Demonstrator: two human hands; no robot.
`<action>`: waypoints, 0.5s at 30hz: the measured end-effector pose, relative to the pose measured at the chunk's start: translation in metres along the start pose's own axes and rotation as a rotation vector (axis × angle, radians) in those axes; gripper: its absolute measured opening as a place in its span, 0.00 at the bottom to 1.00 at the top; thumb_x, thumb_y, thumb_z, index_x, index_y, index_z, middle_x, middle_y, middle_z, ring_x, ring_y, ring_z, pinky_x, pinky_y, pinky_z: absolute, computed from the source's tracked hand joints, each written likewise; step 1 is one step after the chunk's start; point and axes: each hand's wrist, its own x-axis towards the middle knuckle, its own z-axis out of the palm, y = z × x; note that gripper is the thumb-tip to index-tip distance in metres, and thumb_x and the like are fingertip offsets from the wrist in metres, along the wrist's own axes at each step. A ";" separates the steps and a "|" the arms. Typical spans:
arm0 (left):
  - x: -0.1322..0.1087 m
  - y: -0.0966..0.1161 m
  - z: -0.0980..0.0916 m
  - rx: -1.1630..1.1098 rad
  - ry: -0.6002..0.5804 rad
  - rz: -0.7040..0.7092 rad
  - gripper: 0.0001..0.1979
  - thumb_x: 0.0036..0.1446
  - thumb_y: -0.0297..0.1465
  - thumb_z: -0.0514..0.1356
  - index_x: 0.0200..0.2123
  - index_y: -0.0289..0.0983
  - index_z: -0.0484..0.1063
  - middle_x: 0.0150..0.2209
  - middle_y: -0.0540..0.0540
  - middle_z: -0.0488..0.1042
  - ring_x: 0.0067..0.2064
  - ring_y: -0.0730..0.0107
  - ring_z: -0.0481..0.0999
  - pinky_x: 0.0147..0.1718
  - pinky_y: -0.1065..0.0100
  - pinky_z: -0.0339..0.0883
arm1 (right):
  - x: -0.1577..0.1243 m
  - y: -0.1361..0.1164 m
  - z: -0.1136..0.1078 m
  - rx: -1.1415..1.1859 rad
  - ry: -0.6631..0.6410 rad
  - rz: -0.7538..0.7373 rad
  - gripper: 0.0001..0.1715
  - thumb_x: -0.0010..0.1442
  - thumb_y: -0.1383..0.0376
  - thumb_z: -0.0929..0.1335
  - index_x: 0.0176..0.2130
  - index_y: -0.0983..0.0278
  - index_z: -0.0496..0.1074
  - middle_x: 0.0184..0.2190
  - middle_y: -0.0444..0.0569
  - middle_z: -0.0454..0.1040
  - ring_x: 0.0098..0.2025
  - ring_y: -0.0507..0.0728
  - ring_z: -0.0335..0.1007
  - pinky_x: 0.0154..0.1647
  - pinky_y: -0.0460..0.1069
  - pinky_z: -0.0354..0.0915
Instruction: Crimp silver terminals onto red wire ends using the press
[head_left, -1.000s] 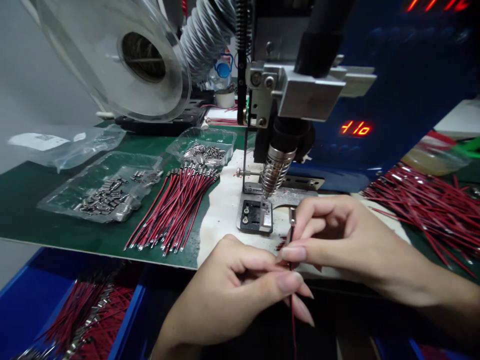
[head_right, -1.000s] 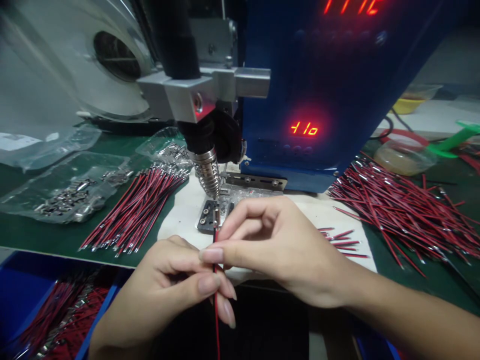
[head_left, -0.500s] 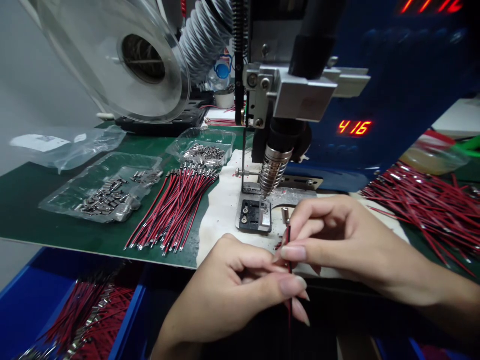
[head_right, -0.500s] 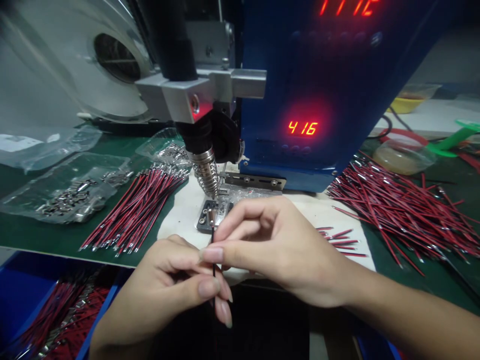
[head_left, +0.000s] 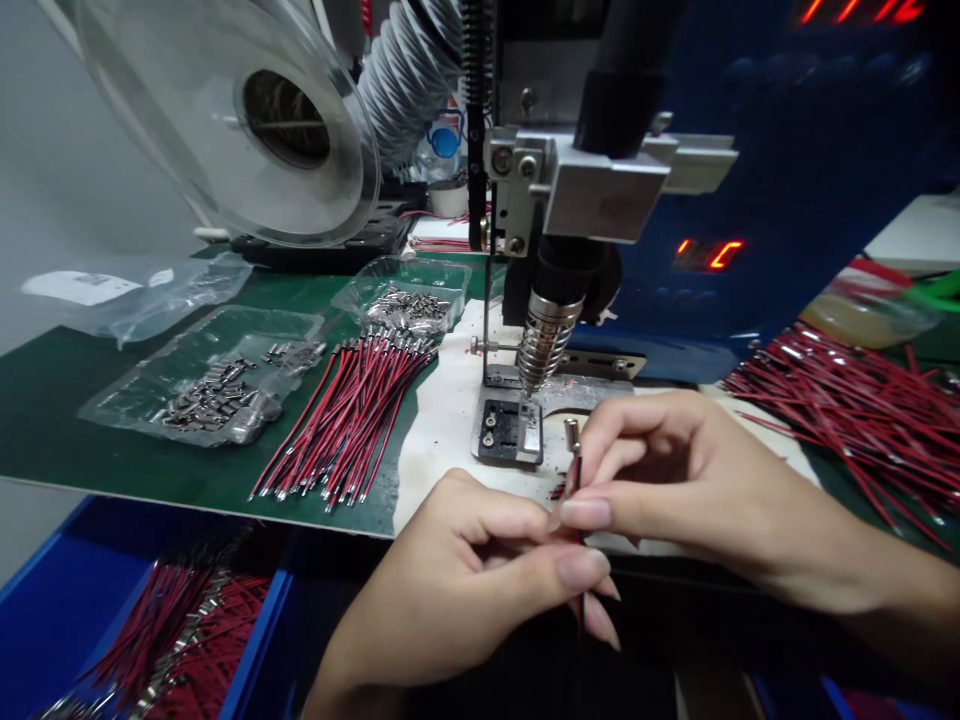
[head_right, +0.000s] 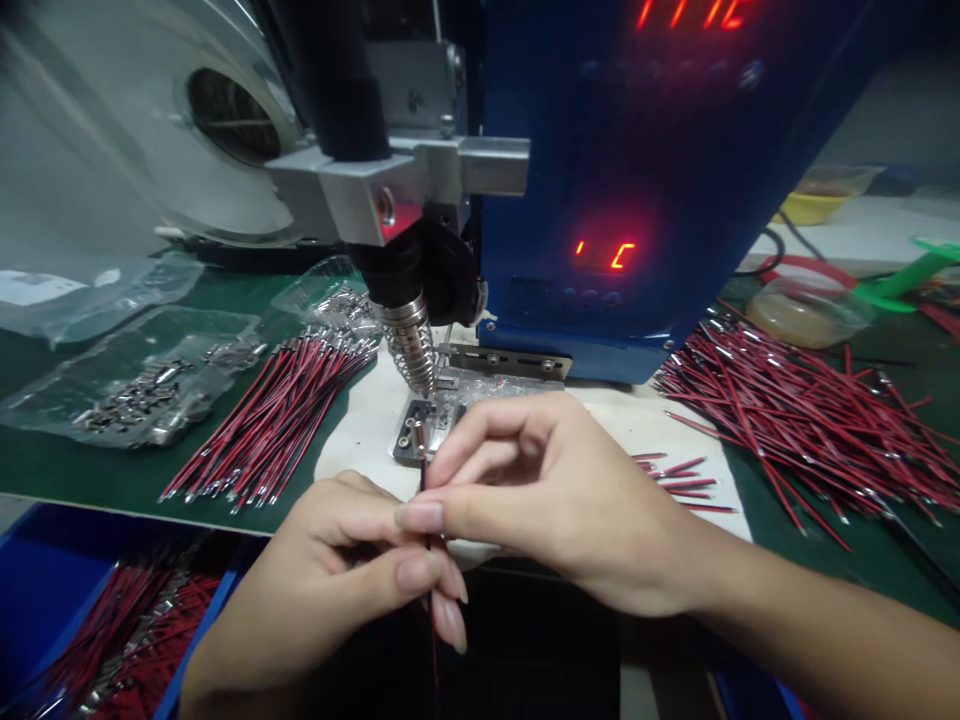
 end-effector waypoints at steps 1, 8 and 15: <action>0.000 0.000 0.000 0.000 0.001 0.001 0.16 0.65 0.38 0.63 0.33 0.31 0.84 0.29 0.42 0.83 0.30 0.66 0.80 0.33 0.71 0.70 | 0.000 0.000 0.000 -0.009 0.004 0.000 0.16 0.47 0.62 0.82 0.30 0.64 0.77 0.24 0.44 0.79 0.26 0.51 0.77 0.26 0.40 0.69; 0.003 0.002 0.000 -0.027 0.000 0.016 0.14 0.66 0.36 0.62 0.36 0.32 0.83 0.31 0.44 0.83 0.33 0.68 0.81 0.38 0.72 0.72 | 0.003 0.001 -0.002 -0.088 0.016 -0.026 0.18 0.49 0.57 0.81 0.33 0.64 0.77 0.25 0.45 0.79 0.25 0.51 0.75 0.26 0.41 0.69; -0.001 0.003 0.000 -0.053 0.030 -0.003 0.17 0.68 0.39 0.59 0.35 0.31 0.78 0.29 0.43 0.81 0.31 0.70 0.79 0.36 0.71 0.70 | -0.020 -0.003 -0.008 -0.679 0.308 -0.333 0.23 0.60 0.50 0.74 0.24 0.64 0.75 0.22 0.48 0.74 0.25 0.51 0.70 0.24 0.44 0.64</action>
